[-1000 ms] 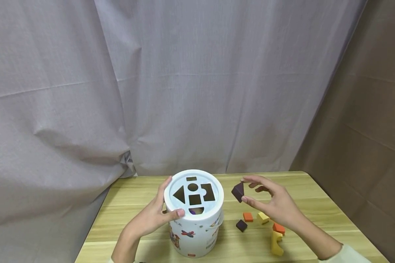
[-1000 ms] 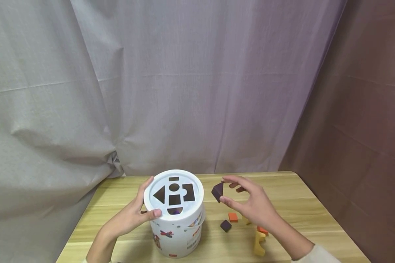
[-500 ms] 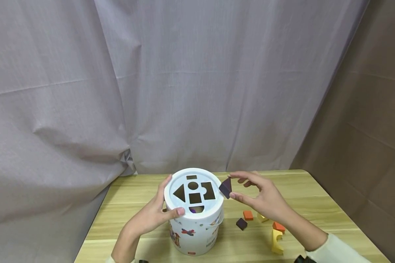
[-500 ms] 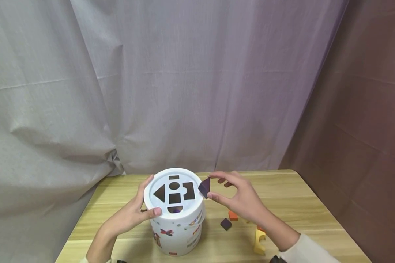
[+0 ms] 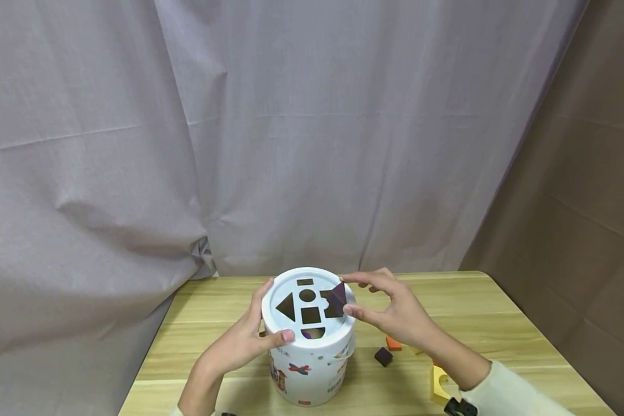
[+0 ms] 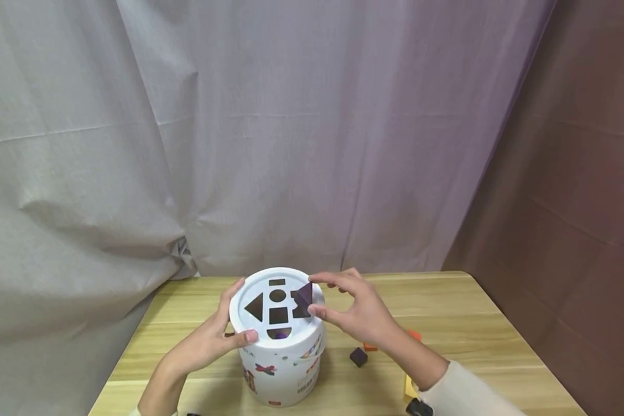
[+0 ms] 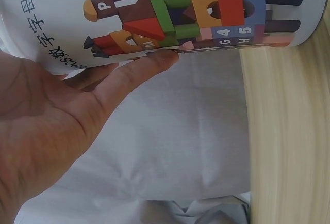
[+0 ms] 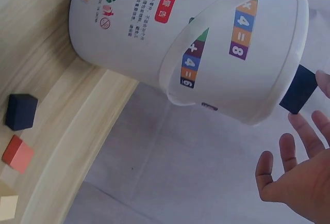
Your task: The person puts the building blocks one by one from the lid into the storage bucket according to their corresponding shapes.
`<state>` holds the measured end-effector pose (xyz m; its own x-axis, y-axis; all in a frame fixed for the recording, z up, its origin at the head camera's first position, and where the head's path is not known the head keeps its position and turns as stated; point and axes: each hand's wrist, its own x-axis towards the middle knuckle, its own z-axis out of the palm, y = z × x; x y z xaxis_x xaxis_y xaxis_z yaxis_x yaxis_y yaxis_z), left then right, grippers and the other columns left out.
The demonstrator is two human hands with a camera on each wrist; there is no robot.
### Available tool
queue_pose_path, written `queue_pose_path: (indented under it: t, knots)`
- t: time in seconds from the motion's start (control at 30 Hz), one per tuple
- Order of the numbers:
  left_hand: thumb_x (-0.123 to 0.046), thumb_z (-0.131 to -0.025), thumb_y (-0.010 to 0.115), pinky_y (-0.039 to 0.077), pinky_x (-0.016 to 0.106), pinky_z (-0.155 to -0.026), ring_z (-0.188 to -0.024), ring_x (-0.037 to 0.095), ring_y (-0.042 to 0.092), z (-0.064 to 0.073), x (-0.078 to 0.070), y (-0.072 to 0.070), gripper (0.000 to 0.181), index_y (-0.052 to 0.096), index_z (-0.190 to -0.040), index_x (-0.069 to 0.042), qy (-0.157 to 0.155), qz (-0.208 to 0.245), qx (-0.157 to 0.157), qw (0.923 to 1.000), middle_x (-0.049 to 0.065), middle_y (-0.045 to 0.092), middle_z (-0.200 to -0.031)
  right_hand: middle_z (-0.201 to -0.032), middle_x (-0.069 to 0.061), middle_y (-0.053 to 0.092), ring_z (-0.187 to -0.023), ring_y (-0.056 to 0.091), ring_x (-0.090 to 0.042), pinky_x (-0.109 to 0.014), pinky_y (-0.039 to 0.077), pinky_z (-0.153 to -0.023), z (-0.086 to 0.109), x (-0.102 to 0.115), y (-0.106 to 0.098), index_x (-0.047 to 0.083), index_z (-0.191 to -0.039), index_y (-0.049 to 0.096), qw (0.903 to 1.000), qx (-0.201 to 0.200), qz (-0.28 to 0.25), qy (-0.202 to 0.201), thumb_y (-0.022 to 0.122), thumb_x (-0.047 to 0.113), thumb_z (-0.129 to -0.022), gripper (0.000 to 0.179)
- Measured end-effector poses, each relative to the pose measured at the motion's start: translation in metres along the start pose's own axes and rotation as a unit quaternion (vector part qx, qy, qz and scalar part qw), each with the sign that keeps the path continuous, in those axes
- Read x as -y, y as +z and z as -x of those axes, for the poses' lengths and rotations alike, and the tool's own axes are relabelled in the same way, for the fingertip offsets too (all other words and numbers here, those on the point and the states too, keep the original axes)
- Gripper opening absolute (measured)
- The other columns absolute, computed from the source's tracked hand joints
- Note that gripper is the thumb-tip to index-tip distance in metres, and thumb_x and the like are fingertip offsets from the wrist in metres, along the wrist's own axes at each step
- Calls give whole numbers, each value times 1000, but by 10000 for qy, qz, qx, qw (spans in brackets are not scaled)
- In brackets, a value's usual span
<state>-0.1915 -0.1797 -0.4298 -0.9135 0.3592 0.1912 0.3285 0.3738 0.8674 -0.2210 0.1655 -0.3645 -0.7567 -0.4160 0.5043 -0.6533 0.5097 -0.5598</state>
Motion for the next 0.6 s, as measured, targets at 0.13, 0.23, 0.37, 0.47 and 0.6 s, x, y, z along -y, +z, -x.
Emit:
queue_pose_path:
  t: [0.13,0.23,0.37,0.47,0.6]
  knots:
    - [-38,-97,87,24,77,-132,-169,48,23,0,-1,2,120,-2,-178,-26,24,33,27,10000,24,13,-185,-129,14,79,-113,61,-11,-41,57,-98,-2,4,5,34,-138,77,10000,9,9,-76,96,32,-88,53]
    - [-38,-98,87,25,76,-132,-168,48,24,1,-1,4,120,-3,-177,-26,19,77,35,10000,24,13,-184,-130,14,79,-113,62,-13,-47,56,-102,-5,9,8,33,-137,77,9999,16,-31,-133,97,31,-87,53]
    - [-39,-97,87,26,76,-132,-168,47,24,1,-2,4,120,-3,-177,-27,13,102,32,9999,24,14,-184,-130,10,80,-112,64,-17,-56,55,-107,-8,14,12,32,-136,78,9998,36,-142,-146,98,30,-87,53]
    - [-39,-98,86,27,75,-132,-168,46,25,-1,-2,4,120,-3,-177,-30,36,113,39,9999,23,14,-184,-127,7,81,-111,64,-18,-55,55,-106,-11,18,15,34,-136,78,9999,61,-119,-105,97,31,-87,53]
    - [-39,-98,86,31,74,-131,-167,45,28,-2,-2,4,119,-3,-177,-32,49,120,57,9999,22,16,-184,-125,9,79,-113,64,-22,-51,55,-101,-16,21,20,36,-136,78,9998,98,-106,-98,97,33,-87,53]
